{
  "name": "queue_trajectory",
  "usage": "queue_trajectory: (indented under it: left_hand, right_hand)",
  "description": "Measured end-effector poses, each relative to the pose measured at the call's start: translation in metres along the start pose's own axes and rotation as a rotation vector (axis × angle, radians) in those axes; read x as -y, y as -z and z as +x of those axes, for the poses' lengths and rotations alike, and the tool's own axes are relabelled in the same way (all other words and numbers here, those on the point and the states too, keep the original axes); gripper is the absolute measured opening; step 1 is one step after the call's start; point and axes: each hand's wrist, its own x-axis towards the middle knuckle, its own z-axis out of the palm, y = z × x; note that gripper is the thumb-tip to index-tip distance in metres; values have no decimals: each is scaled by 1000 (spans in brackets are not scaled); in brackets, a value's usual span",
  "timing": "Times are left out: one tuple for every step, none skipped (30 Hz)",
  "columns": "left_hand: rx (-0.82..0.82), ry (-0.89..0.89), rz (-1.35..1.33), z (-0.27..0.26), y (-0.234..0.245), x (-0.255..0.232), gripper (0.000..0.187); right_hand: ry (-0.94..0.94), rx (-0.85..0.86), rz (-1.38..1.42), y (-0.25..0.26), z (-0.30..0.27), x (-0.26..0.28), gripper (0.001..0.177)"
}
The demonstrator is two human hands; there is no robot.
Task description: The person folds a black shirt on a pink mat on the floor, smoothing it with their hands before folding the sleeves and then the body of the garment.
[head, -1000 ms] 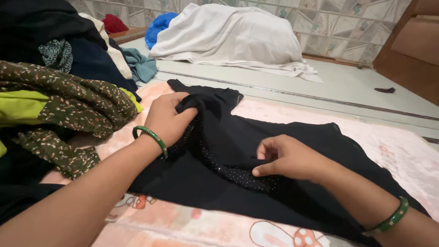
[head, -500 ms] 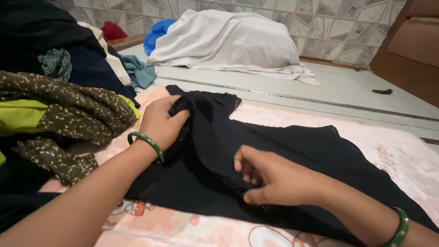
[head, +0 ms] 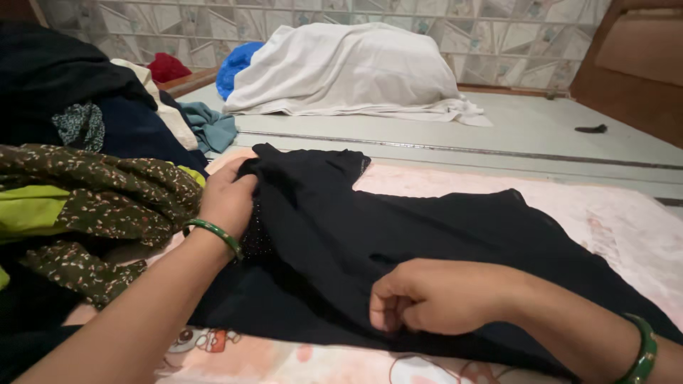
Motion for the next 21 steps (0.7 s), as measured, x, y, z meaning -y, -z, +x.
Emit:
queue_trajectory:
  left_hand:
    - [11, 48, -98, 1, 1, 2, 25]
    - [8, 69, -106, 2, 3, 3, 25]
    - [5, 92, -114, 3, 4, 4, 26]
    - [2, 115, -122, 3, 5, 4, 26]
    - [8, 118, -137, 2, 5, 4, 25]
    - [13, 122, -151, 2, 5, 3, 25]
    - [18, 127, -166, 1, 5, 3, 24]
    - [12, 132, -148, 0, 4, 1, 25]
    - [6, 136, -130, -1, 4, 0, 25]
    - [0, 139, -112, -2, 4, -2, 26]
    - [-2, 143, -118, -3, 3, -4, 27]
    - [-4, 146, -125, -4, 3, -5, 27]
    - [-7, 149, -131, -4, 2, -6, 28]
    - [0, 154, -125, -4, 2, -7, 27]
    - [6, 158, -119, -4, 2, -8, 26]
    - [11, 163, -114, -4, 2, -9, 26]
    - [13, 167, -106, -4, 2, -9, 25]
    - [15, 170, -98, -4, 3, -8, 25]
    - [17, 173, -90, -4, 3, -8, 24]
    - [20, 168, -93, -4, 3, -7, 25]
    - [25, 162, -95, -4, 3, -6, 25]
  right_hand:
    - [17, 13, 13, 0, -1, 1, 30]
    - [-35, -23, -38, -1, -1, 2, 27]
    - [-88, -57, -89, -3, -1, 5, 23]
    - [-142, -91, -140, -6, 0, 8, 20]
    - [-120, -147, -202, -8, 0, 11, 17]
    - [-99, -202, -264, -10, 0, 12, 14]
    - [-78, -256, -325, -12, 0, 13, 11]
    - [-73, -322, -333, -12, 2, 14, 13]
    - [-66, -387, -341, -12, 5, 13, 18]
    - [-58, -453, -351, -12, 7, 11, 24]
    - [-15, -465, -367, -12, 8, 8, 26]
    - [27, -477, -384, -13, 10, 5, 28]
    - [70, -489, -401, -13, 12, 1, 30]
    - [37, -464, -410, -14, 14, -2, 28]
    - [4, -437, -419, -15, 16, -5, 26]
    - [-28, -410, -429, -16, 17, -8, 25]
    - [-13, -409, -459, -16, 18, -10, 20]
    - [3, -408, -488, -17, 18, -11, 16]
    - [19, -407, -519, -17, 18, -12, 12]
    - [7, -417, -501, -18, 18, -12, 12]
    - [-5, -428, -483, -18, 18, -13, 12]
